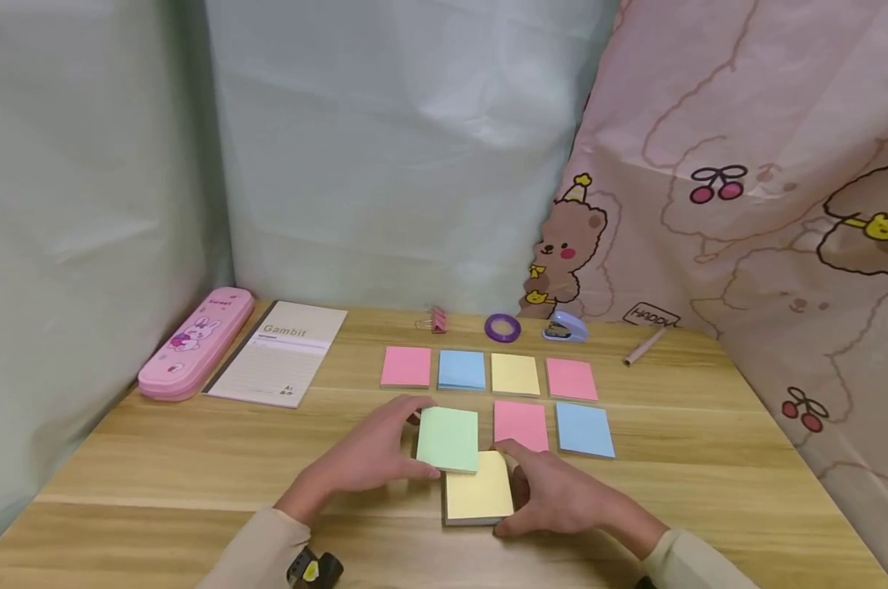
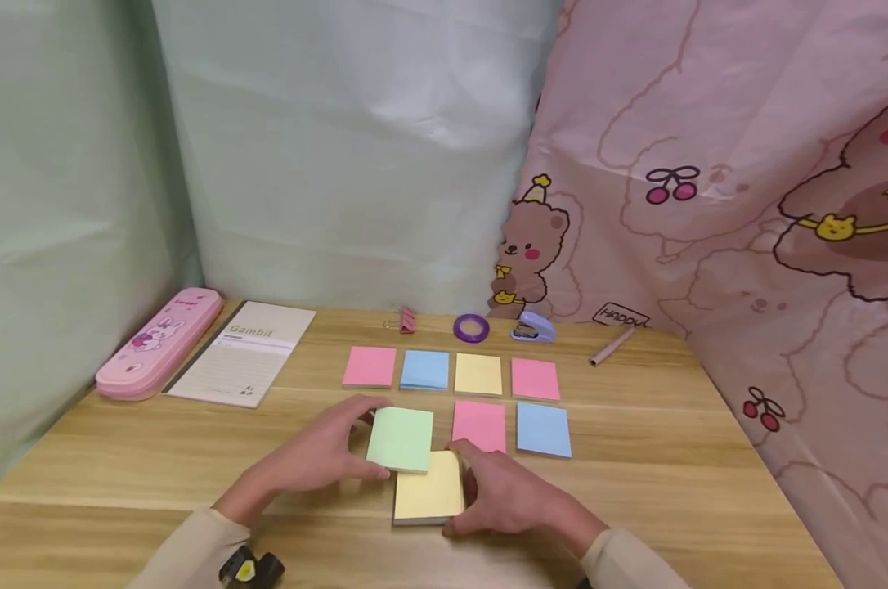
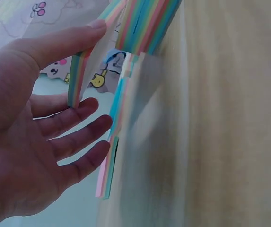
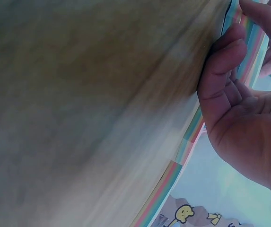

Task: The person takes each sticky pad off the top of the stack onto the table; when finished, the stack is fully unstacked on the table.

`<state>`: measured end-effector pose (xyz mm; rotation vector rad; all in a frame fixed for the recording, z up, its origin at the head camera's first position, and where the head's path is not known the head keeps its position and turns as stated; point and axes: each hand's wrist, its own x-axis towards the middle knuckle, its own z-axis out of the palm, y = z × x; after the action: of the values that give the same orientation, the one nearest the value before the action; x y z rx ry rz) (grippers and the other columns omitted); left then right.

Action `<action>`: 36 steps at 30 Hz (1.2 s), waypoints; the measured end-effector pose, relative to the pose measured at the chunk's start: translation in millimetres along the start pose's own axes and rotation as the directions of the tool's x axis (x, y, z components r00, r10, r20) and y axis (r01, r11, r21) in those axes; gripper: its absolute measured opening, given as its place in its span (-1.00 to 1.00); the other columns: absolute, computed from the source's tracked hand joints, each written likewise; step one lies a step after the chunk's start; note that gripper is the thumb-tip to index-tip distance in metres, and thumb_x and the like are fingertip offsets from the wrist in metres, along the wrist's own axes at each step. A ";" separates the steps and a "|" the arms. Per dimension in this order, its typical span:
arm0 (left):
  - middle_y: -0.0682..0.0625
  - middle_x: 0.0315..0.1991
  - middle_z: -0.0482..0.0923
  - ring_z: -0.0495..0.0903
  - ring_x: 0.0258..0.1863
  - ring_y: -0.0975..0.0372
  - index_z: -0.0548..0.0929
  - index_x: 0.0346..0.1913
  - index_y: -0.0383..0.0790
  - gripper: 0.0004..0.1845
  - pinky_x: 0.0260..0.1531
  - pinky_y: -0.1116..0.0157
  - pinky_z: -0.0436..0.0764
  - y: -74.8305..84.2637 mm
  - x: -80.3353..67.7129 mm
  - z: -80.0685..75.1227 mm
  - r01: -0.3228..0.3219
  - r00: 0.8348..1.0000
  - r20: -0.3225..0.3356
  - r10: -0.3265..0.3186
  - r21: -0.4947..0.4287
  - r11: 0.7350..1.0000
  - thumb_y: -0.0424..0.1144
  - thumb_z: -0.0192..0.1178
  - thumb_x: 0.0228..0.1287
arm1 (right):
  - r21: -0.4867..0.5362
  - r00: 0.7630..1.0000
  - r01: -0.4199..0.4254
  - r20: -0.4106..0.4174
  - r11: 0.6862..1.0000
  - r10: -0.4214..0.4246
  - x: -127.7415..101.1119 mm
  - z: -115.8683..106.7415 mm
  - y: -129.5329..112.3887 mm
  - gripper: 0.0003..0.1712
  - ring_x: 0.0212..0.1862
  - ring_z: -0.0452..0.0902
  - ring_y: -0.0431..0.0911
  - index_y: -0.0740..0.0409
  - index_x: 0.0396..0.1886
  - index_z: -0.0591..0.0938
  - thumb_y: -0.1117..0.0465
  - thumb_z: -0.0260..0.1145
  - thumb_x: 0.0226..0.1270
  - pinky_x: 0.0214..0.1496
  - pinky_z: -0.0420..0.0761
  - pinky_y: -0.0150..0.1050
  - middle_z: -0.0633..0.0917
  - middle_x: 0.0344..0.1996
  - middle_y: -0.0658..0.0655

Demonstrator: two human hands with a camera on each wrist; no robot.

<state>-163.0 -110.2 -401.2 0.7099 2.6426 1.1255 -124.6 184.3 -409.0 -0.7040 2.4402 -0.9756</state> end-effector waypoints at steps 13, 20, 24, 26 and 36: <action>-0.11 0.21 0.59 0.59 0.08 0.15 0.40 0.52 -0.31 0.03 0.18 0.07 0.63 -14.9 44.4 7.4 0.098 0.995 -0.014 -0.098 -0.036 0.995 -0.04 0.67 0.03 | 0.021 1.000 -0.005 0.008 1.000 0.005 2.5 1.0 2.1 -0.03 -0.46 0.54 -0.34 -0.02 0.43 0.37 0.04 0.69 0.07 -0.39 0.59 -0.39 0.68 -0.53 -0.16; -0.16 0.23 0.46 0.51 0.11 0.10 0.45 0.48 -0.28 0.00 0.28 0.01 0.59 -15.9 50.5 14.0 0.057 0.998 -0.007 -0.057 0.030 0.998 -0.01 0.67 -0.01 | 0.024 1.000 -0.012 0.004 1.000 0.012 2.2 0.6 1.6 0.01 -0.47 0.54 -0.34 0.01 0.46 0.35 0.04 0.70 0.07 -0.39 0.59 -0.39 0.69 -0.53 -0.15; -0.19 0.22 0.39 0.49 0.14 0.05 0.48 0.47 -0.26 -0.02 0.35 -0.05 0.54 -15.9 50.7 16.0 0.063 0.998 -0.018 -0.062 0.031 0.998 -0.04 0.69 -0.03 | 0.023 1.000 -0.015 0.003 1.000 0.015 1.9 0.4 1.9 0.02 -0.49 0.54 -0.34 0.03 0.47 0.35 0.03 0.70 0.06 -0.41 0.59 -0.39 0.68 -0.53 -0.15; -0.16 0.17 0.37 0.46 0.10 0.07 0.49 0.47 -0.25 -0.02 0.31 -0.02 0.55 -16.3 50.9 16.7 0.069 0.998 -0.018 -0.068 0.030 0.997 -0.06 0.70 -0.04 | 0.022 1.000 -0.013 0.003 1.000 0.013 2.0 0.4 1.8 0.02 -0.48 0.54 -0.34 0.01 0.47 0.35 0.03 0.70 0.07 -0.41 0.59 -0.39 0.68 -0.53 -0.15; -0.07 -0.03 0.35 0.38 -0.11 0.16 0.52 0.46 -0.19 -0.03 -0.07 0.18 0.54 -15.5 54.5 20.0 0.082 0.997 0.002 -0.083 0.086 0.993 -0.08 0.71 -0.08 | 0.036 1.000 -0.021 0.004 0.999 0.020 1.9 0.6 1.2 -0.02 -0.46 0.54 -0.34 0.00 0.44 0.36 0.04 0.69 0.07 -0.38 0.59 -0.39 0.69 -0.52 -0.15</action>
<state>-209.0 -79.9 -425.2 0.6113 2.7020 0.9927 -126.2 183.5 -410.6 -0.6666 2.4161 -1.0069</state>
